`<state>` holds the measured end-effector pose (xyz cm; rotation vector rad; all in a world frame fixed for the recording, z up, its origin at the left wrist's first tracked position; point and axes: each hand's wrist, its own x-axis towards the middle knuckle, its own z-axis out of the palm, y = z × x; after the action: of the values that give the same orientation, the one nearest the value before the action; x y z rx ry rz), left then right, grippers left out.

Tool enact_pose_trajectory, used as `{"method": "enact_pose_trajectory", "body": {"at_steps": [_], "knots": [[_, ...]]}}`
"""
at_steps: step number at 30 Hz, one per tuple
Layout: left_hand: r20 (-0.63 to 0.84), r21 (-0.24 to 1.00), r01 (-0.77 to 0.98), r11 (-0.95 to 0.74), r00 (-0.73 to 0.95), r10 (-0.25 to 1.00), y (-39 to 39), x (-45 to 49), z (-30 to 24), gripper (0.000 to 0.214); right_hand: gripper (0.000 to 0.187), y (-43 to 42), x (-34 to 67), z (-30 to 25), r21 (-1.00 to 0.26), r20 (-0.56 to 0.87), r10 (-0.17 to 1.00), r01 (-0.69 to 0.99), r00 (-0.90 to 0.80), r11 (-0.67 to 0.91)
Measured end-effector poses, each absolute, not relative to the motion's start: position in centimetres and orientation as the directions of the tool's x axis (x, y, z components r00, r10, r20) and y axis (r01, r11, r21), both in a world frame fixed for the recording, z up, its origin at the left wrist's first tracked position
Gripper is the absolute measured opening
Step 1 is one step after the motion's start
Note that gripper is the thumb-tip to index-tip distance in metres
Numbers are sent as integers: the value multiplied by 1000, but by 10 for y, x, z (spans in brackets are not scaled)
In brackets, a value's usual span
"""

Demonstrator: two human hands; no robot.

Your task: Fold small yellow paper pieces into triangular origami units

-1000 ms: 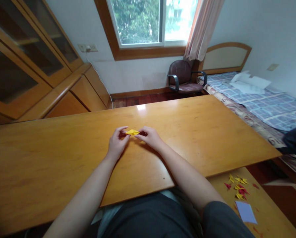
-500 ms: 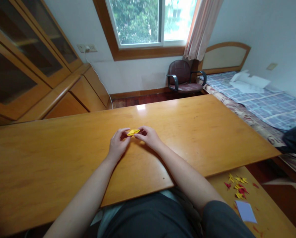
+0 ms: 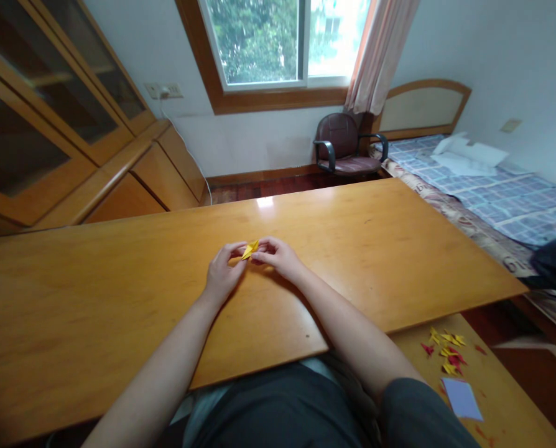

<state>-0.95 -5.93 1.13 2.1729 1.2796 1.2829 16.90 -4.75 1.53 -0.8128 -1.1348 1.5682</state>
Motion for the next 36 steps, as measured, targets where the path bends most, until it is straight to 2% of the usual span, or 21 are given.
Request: {"method": "enact_pose_trajectory", "body": {"at_steps": [4, 11, 14, 17, 21, 24, 31, 36], "knots": [[542, 633, 519, -575, 234, 807, -59, -9, 10, 33, 35, -47, 172, 14, -940, 54, 962, -339, -266, -41], [508, 707, 386, -592, 305, 805, -62, -4, 15, 44, 24, -43, 176, 10, -961, 94, 982, -273, -161, 47], [502, 718, 369, -591, 314, 806, -62, -5, 17, 39, 21, -41, 178, 8, -975, 165, 977, -171, -137, 141], [531, 687, 409, -601, 283, 799, -60, -6, 17, 28, 20, -40, 179, 7, -974, 225, 967, -2, -118, 226], [575, 602, 478, -639, 295, 763, -57, -8, 15, 16, 20, -42, 178, 9, -923, 319, 939, 183, -127, 339], [596, 578, 489, -654, 295, 747, -56, -8, 14, 15, 16, -46, 176, 13, -861, 400, 902, 271, -164, 431], [701, 485, 524, -700, 246, 669, -55, -11, 14, 12, 9, -51, 172, 17, -813, 474, 867, 301, -152, 497], [677, 547, 487, -681, 223, 702, -56, -9, 14, 8, 8, -52, 174, 21, -754, 514, 836, 362, -194, 548]]}}
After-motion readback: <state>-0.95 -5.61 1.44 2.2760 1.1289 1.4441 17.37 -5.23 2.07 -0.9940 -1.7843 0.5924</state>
